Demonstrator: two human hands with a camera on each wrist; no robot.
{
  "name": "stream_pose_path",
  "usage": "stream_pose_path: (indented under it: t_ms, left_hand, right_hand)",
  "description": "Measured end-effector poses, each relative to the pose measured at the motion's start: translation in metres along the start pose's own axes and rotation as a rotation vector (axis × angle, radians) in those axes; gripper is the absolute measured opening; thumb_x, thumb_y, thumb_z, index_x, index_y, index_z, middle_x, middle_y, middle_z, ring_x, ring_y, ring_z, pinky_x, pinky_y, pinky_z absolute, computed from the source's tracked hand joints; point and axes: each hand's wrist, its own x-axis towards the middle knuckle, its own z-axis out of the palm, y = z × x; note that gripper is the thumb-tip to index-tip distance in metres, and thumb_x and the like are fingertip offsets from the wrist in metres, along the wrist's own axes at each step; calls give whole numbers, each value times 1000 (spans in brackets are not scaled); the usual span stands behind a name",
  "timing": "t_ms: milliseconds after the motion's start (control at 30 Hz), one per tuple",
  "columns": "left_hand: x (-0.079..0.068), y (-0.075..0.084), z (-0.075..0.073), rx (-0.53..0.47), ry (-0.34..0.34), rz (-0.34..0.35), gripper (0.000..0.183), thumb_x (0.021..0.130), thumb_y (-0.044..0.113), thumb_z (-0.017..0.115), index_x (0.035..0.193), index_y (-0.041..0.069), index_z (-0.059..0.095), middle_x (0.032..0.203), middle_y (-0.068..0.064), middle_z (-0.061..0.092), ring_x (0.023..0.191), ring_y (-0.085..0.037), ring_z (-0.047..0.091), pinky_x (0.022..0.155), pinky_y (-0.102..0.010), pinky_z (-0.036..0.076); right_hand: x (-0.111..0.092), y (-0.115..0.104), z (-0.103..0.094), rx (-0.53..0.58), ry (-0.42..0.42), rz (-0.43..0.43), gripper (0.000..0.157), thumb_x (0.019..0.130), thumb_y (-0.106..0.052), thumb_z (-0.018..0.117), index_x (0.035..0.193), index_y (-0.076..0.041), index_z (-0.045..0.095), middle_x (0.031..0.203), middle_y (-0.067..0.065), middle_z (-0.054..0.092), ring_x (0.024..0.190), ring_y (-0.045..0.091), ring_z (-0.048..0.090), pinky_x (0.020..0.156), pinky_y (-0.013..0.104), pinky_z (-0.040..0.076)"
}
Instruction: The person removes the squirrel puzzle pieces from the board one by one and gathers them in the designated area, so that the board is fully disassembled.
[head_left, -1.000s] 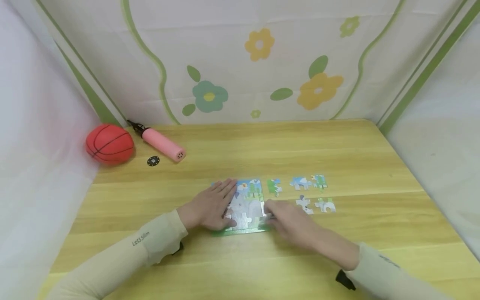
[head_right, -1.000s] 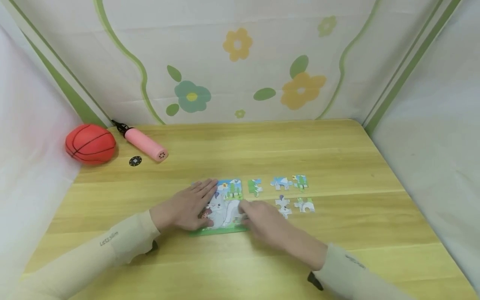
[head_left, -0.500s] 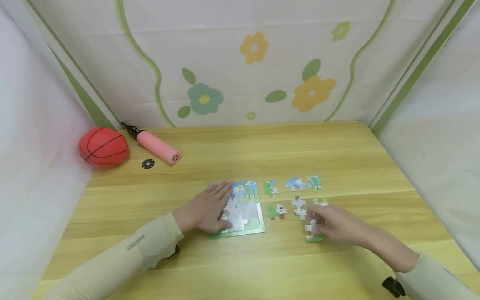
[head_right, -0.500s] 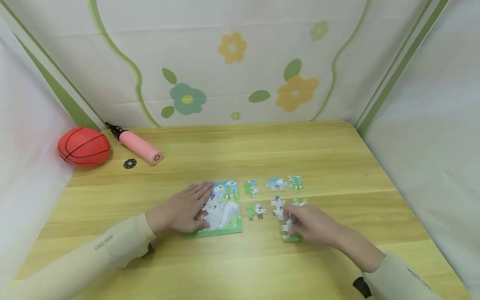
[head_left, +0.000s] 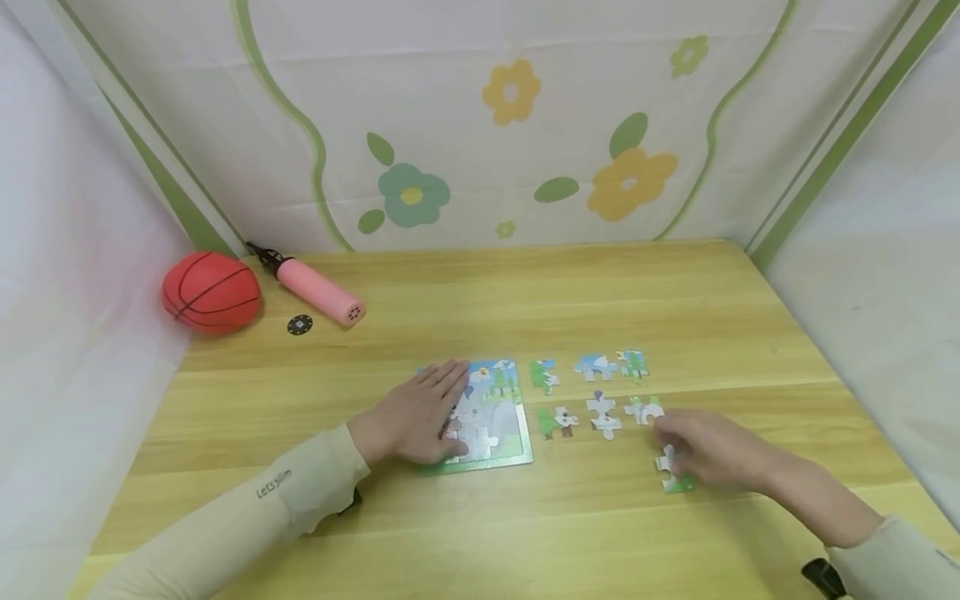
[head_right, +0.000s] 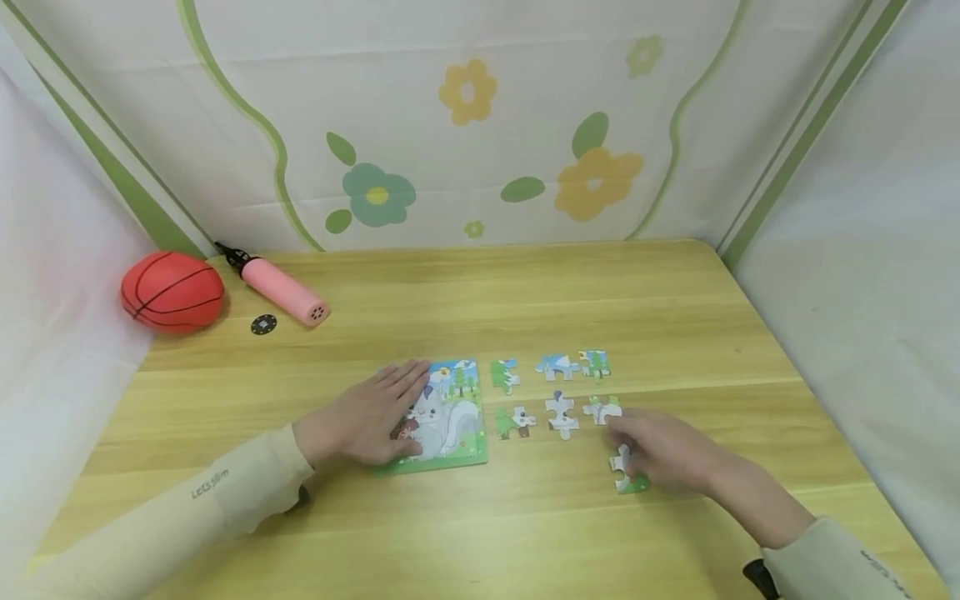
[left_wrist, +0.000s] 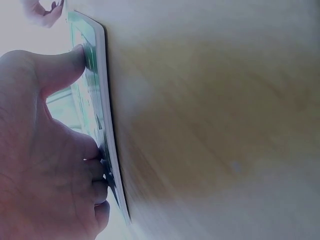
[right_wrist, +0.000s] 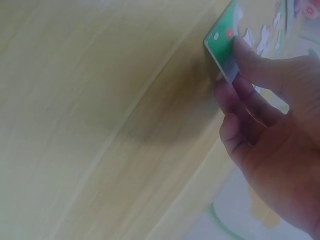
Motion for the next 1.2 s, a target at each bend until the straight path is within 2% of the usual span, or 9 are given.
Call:
stream_pose_path:
  t_ms: [267, 667, 833, 967, 1033, 1100, 1200]
  left_hand:
    - [-1, -2, 1, 10, -3, -15, 99, 98, 65, 49, 166, 1, 14, 177, -14, 4, 166, -31, 8, 137, -45, 14]
    - [-4, -2, 1, 38, 14, -17, 99, 98, 65, 50, 165, 1, 16, 177, -14, 6, 166, -31, 9, 137, -45, 15]
    - [-6, 2, 2, 86, 63, 36, 95, 99, 60, 50, 165, 0, 19, 176, -16, 12, 166, -30, 13, 137, -44, 16]
    - [-9, 5, 1, 89, 113, 122, 87, 102, 51, 52, 165, 0, 20, 176, -15, 15, 165, -30, 15, 137, -45, 17]
    - [-11, 4, -1, 69, 128, 149, 86, 103, 49, 53, 165, 0, 19, 176, -15, 16, 165, -30, 16, 137, -46, 18]
    - [-12, 1, -3, 51, 124, 152, 88, 102, 50, 54, 165, 0, 18, 176, -15, 14, 165, -31, 15, 137, -47, 17]
    - [-13, -6, -6, 31, 91, 121, 94, 100, 55, 55, 165, -1, 16, 176, -16, 11, 166, -32, 12, 137, -47, 15]
  right_hand:
    - [4, -1, 2, -30, 33, -26, 24, 85, -4, 79, 94, -23, 67, 95, -13, 64, 84, -2, 61, 68, 22, 56]
    - [6, -7, 4, -41, 25, 7, 23, 85, -5, 79, 99, -20, 68, 99, -10, 66, 89, 8, 68, 73, 26, 61]
    - [8, -18, 3, -108, 82, 2, 27, 84, -9, 81, 104, -19, 66, 104, -8, 69, 93, 14, 71, 77, 30, 63]
    - [27, -42, 0, -152, 159, -20, 25, 91, -18, 77, 114, -13, 68, 109, -2, 72, 100, 16, 70, 83, 35, 64]
    - [42, -56, 1, -178, 206, -68, 26, 95, -21, 75, 118, -10, 69, 111, 1, 73, 102, 16, 69, 86, 36, 64]
    - [57, -71, 2, -203, 241, -133, 29, 97, -23, 73, 121, -7, 69, 112, 3, 72, 100, 14, 67, 85, 34, 63]
    - [77, -90, 5, -235, 258, -221, 38, 97, -24, 73, 129, -5, 67, 113, 6, 71, 98, 15, 65, 84, 33, 61]
